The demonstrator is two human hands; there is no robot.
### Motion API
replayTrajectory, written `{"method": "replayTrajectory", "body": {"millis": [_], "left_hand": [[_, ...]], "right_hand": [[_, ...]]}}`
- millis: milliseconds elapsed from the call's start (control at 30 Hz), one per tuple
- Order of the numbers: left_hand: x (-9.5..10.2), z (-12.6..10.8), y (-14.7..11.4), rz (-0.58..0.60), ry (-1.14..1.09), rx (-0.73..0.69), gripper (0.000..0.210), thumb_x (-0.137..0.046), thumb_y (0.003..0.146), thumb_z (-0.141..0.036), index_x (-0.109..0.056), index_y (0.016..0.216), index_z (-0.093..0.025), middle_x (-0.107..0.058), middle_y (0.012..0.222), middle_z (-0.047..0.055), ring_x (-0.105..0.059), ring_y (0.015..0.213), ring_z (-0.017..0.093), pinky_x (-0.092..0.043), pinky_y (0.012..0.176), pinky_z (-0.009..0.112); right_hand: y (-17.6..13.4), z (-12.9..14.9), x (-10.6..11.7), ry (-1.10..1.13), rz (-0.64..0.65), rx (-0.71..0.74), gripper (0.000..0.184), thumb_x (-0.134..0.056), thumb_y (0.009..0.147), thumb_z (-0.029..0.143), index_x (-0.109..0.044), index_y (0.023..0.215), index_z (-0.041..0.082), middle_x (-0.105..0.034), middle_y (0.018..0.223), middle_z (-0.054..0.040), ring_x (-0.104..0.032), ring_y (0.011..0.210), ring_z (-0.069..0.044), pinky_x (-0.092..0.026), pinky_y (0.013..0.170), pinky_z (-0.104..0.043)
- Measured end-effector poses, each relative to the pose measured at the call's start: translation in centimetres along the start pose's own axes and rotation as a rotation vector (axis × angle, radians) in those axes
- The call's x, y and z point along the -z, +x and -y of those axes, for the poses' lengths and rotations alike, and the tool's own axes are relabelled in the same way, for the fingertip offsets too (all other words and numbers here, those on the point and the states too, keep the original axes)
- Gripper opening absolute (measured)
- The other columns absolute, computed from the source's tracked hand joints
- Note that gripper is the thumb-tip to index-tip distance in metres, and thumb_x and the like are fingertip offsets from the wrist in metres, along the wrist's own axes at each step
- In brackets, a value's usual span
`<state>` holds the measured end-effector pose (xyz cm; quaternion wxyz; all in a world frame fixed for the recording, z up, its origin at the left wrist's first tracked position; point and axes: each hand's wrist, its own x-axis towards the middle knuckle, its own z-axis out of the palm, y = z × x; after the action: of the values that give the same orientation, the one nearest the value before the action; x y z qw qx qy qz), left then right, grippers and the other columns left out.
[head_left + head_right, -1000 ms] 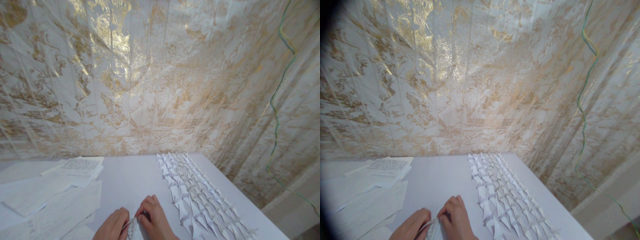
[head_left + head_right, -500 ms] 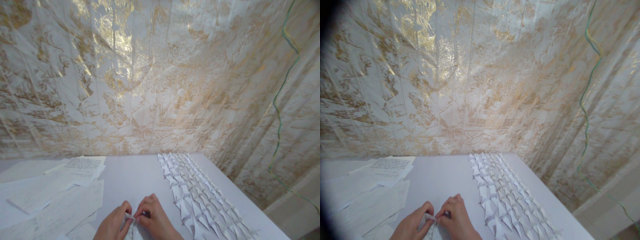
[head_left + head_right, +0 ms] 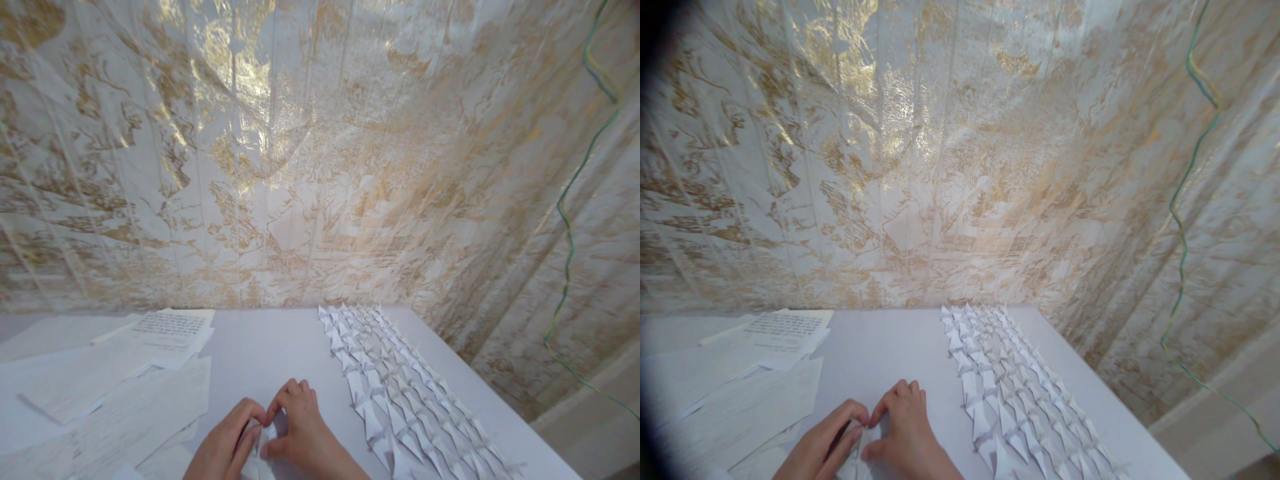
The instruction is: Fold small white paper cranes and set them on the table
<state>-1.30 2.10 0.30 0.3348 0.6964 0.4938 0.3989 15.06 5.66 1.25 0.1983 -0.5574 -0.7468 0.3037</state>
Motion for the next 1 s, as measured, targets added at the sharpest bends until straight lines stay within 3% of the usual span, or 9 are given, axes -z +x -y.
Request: {"method": "replayTrajectory", "body": {"millis": [200, 367, 533, 633, 1000], "left_hand": [[-0.3, 0.4, 0.3, -0.027, -0.115, 0.093, 0.024, -0.049, 0.093, -0.045, -0.058, 0.085, -0.024, -0.065, 0.074, -0.004, -0.065, 0.070, 0.016, -0.049, 0.066, 0.026], [-0.4, 0.9, 0.4, -0.063, 0.028, 0.021, 0.014, -0.054, 0.085, -0.036, -0.057, 0.077, -0.025, -0.064, 0.072, -0.005, -0.063, 0.069, 0.017, -0.050, 0.069, 0.027], [-0.1, 1.3, 0.5, -0.035, 0.071, 0.039, 0.014, -0.051, 0.084, -0.032, -0.062, 0.078, -0.024, -0.064, 0.074, -0.003, -0.063, 0.070, 0.018, -0.049, 0.068, 0.028], [0.0, 1.8, 0.6, -0.013, 0.048, 0.051, 0.016, -0.051, 0.086, -0.031, -0.063, 0.082, -0.023, -0.066, 0.077, -0.002, -0.065, 0.073, 0.018, -0.049, 0.070, 0.028], [0.1, 2.6, 0.3, -0.028, -0.036, 0.072, 0.043, -0.042, 0.094, -0.059, -0.060, 0.077, -0.024, -0.059, 0.070, -0.004, -0.059, 0.067, 0.017, -0.046, 0.065, 0.026]], "right_hand": [[1.2, 0.8, 0.1, -0.109, 0.053, 0.051, 0.026, -0.094, 0.054, 0.018, -0.072, 0.068, 0.023, -0.062, 0.100, -0.0034, -0.053, 0.102, -0.030, -0.037, 0.091, -0.045], [1.4, 0.3, -0.4, -0.109, 0.023, 0.110, 0.023, -0.092, 0.055, 0.020, -0.071, 0.063, 0.022, -0.063, 0.093, -0.0028, -0.054, 0.098, -0.029, -0.037, 0.085, -0.043], [0.8, -0.8, -0.3, 0.051, 0.013, 0.135, 0.010, -0.084, 0.074, 0.021, -0.075, 0.070, 0.025, -0.065, 0.094, -0.0014, -0.056, 0.097, -0.024, -0.036, 0.089, -0.040], [0.9, -1.3, -0.2, 0.095, 0.012, 0.161, 0.012, -0.081, 0.079, 0.018, -0.077, 0.070, 0.026, -0.066, 0.091, -0.0003, -0.056, 0.097, -0.022, -0.035, 0.091, -0.039], [1.1, -0.9, -0.1, 0.163, -0.007, 0.147, 0.016, -0.083, 0.074, 0.014, -0.078, 0.065, 0.025, -0.067, 0.084, 0.0009, -0.057, 0.096, -0.022, -0.034, 0.091, -0.039]]}}
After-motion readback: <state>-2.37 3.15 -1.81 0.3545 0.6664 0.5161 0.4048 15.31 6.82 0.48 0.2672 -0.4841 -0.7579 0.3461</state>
